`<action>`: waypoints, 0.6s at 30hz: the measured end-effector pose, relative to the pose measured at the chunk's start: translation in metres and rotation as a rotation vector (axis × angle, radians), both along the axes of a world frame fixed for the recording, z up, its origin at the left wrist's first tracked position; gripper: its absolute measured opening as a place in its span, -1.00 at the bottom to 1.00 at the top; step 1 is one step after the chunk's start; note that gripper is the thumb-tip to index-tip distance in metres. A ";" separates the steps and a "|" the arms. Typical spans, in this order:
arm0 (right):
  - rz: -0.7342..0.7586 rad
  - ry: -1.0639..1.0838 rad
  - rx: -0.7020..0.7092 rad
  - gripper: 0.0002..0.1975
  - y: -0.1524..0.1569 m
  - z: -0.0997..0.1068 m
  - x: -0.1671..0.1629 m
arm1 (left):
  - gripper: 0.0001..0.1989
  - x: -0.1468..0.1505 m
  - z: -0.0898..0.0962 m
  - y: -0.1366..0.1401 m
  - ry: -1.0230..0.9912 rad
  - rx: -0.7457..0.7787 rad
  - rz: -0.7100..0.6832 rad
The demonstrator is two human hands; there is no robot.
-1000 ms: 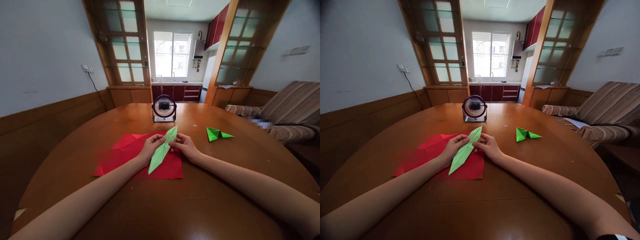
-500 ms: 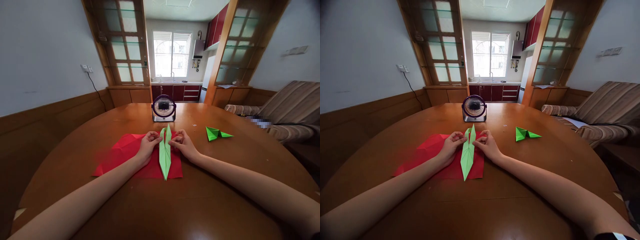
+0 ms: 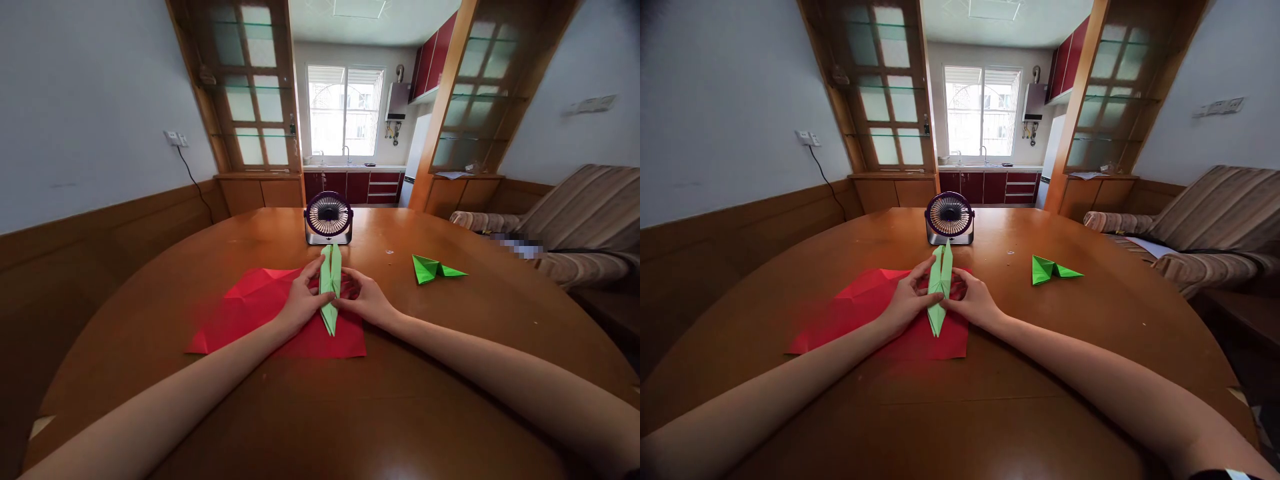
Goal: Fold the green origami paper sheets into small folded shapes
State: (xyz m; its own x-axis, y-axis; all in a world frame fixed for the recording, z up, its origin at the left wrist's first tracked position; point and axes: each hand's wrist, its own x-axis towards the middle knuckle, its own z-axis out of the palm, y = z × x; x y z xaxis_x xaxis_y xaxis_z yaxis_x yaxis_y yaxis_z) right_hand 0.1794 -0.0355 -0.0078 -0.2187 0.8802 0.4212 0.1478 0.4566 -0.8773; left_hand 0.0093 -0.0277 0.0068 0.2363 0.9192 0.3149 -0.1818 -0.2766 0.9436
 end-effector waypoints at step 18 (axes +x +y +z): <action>0.075 0.323 -0.270 -0.71 0.008 0.002 0.004 | -0.50 -0.001 -0.004 0.009 -0.192 -0.228 -0.030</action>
